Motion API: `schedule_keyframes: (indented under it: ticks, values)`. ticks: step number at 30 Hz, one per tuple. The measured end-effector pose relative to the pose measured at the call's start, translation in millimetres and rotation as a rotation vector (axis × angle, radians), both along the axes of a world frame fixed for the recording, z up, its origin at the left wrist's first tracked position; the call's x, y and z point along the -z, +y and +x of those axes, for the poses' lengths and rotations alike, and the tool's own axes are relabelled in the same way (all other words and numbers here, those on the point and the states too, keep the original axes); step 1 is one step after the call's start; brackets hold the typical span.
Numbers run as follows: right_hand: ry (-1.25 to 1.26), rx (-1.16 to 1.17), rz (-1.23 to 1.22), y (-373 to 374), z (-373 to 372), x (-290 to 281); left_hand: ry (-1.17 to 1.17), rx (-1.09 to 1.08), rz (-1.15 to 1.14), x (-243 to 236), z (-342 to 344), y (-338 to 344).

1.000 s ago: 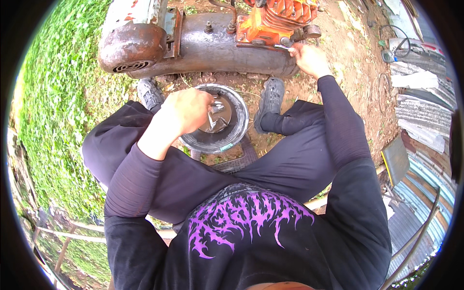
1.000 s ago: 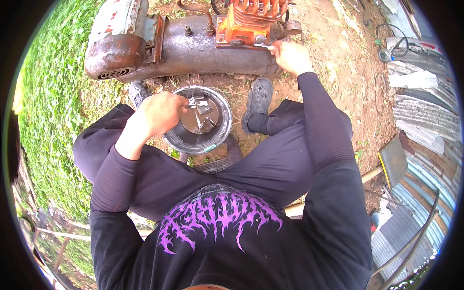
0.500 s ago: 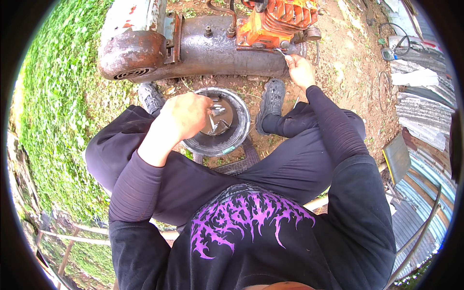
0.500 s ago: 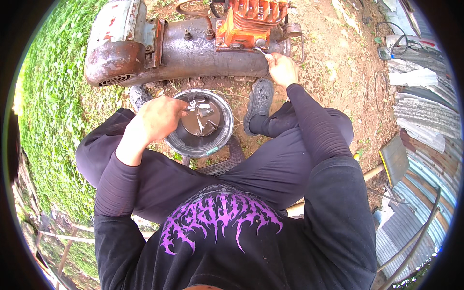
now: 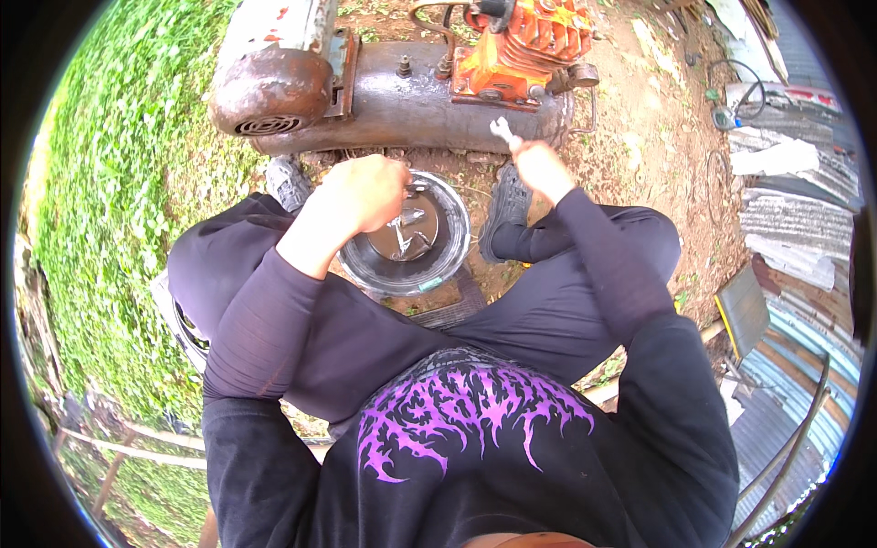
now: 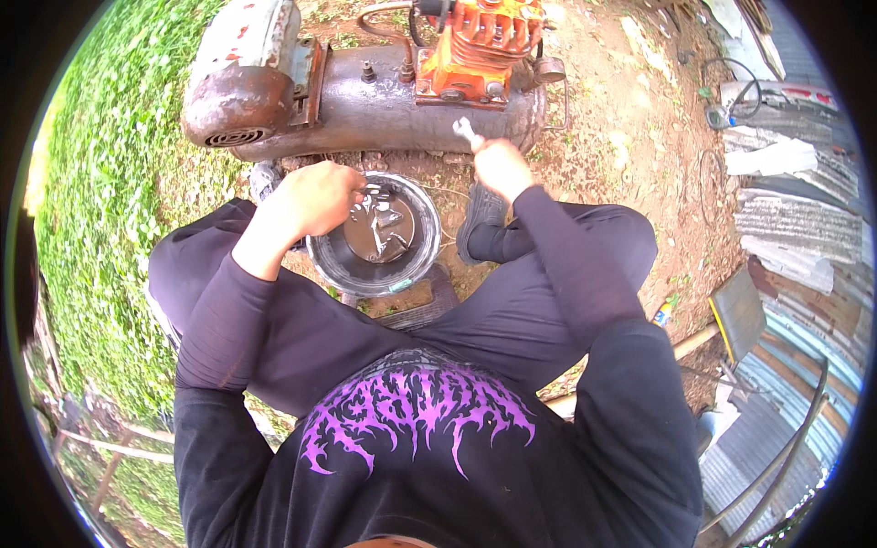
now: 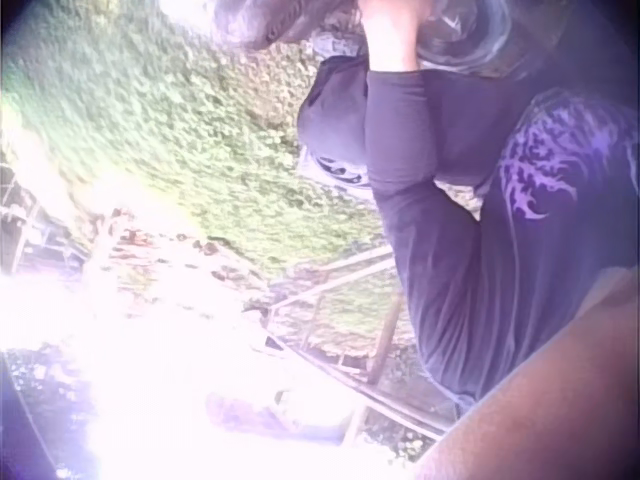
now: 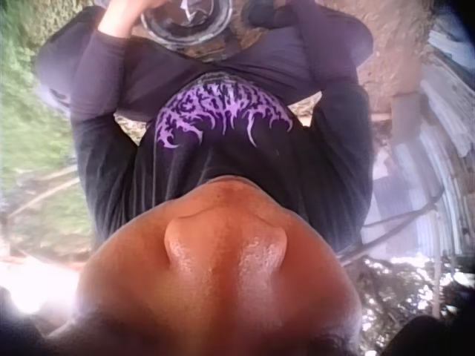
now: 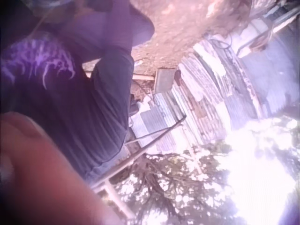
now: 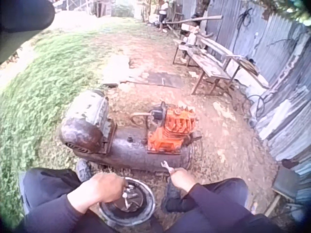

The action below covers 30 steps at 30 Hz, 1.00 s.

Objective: The person cleans wrenches in a bucket of liquid, uses a wrench to work on the bolts of an air compressor pump, and handles small metal parts.

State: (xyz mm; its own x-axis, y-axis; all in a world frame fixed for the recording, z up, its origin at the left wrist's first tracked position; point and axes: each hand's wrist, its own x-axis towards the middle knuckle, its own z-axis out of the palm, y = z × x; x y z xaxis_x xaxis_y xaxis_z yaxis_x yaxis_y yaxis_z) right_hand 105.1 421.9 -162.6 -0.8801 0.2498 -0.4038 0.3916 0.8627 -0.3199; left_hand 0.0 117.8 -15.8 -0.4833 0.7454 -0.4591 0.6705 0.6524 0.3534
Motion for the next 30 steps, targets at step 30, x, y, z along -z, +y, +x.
schedule_keyframes:
  ticks: [30]
  values:
    - [0.459,-0.158,0.537,45.5,-24.8,-78.2,-0.025,0.03,-0.126,-4.8,-1.3,0.8]
